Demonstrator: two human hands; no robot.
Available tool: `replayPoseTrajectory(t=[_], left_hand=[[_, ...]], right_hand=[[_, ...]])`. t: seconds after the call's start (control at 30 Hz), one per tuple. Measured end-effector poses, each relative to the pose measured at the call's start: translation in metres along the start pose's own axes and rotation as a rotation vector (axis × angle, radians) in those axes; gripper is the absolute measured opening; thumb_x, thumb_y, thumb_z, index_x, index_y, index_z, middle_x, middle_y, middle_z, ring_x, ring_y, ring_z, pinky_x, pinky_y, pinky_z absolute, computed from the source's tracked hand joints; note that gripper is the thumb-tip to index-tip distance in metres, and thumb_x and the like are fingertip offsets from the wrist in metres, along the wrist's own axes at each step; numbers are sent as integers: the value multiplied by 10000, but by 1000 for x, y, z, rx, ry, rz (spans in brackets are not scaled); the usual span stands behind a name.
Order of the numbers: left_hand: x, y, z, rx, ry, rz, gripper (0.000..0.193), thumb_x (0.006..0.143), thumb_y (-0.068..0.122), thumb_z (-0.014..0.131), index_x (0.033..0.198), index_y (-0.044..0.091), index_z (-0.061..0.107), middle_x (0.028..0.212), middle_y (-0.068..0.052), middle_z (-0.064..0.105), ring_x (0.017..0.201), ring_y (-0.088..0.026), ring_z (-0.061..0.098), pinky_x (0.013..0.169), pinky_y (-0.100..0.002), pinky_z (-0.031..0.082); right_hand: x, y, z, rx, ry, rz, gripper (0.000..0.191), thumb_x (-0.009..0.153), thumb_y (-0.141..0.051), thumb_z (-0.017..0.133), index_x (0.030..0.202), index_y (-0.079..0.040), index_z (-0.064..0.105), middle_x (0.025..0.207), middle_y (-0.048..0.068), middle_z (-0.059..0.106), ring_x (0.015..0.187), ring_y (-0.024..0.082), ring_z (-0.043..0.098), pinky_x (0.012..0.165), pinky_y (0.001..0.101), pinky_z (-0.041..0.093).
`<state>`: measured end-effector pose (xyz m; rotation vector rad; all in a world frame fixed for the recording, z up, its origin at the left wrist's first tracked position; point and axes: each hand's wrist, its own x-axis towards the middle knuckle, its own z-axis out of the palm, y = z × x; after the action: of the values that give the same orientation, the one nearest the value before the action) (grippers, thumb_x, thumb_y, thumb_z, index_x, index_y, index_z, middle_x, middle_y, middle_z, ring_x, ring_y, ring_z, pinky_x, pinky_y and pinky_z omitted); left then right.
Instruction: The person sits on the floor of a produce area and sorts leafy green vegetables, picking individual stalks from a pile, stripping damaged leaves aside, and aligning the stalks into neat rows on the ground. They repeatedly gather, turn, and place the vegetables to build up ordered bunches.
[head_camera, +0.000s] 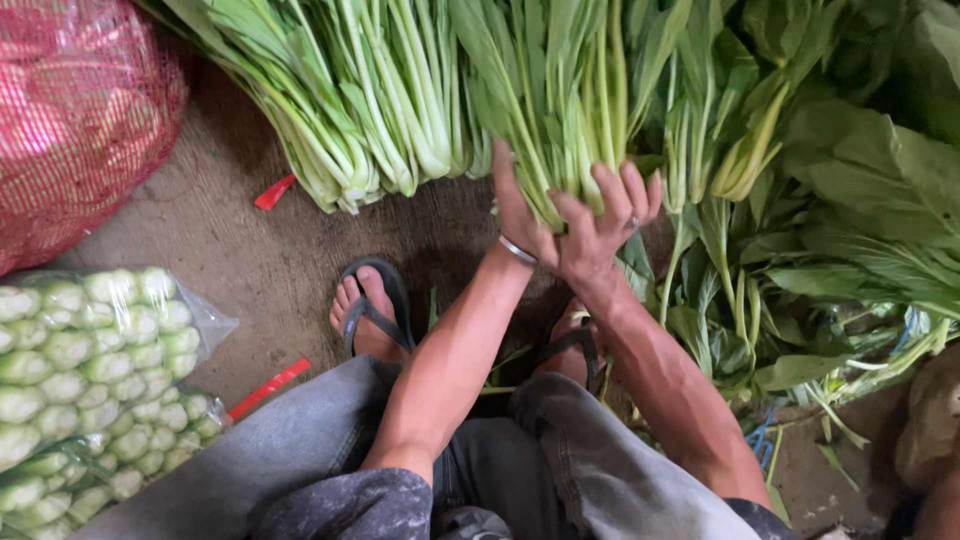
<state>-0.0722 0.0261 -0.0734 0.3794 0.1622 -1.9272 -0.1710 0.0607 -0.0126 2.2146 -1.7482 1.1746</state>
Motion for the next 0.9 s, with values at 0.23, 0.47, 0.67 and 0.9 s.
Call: replayPoseTrajectory(t=[0.23, 0.47, 0.67, 0.9], left_hand=[[8, -9, -2, -141, 182, -32, 861, 1010, 799, 421, 1412, 53, 573, 1304, -101, 660, 1064, -235, 677, 917, -341, 605], [3, 9, 2, 229, 40, -200, 790, 842, 674, 614, 1335, 57, 595, 1217, -151, 702, 1079, -281, 715, 925, -404, 630], [13, 28, -4, 694, 178, -364, 607, 850, 414, 807, 1243, -16, 638, 1064, -143, 739, 964, -257, 738, 861, -396, 643], [9, 33, 37, 1552, -89, -158, 564, 836, 414, 827, 1284, 120, 654, 1230, -106, 729, 1176, -243, 708, 1056, -458, 562]], right_hand=[[13, 14, 18, -43, 184, -79, 377, 966, -543, 596, 864, -181, 621, 1258, 133, 569, 1331, 328, 441, 1199, 585, 200], [70, 55, -32, 615, -7, 833, 638, 940, -602, 599, 1218, -37, 491, 1326, 212, 553, 1251, 345, 564, 1058, 574, 469], [101, 86, -11, 610, -825, 1412, 976, 907, -699, 570, 1600, -57, 324, 1573, 242, 407, 1435, 398, 401, 1086, 629, 337], [71, 55, -7, 929, -609, 1017, 891, 802, -402, 800, 1489, 24, 424, 1366, 205, 630, 1197, 349, 662, 961, 459, 574]])
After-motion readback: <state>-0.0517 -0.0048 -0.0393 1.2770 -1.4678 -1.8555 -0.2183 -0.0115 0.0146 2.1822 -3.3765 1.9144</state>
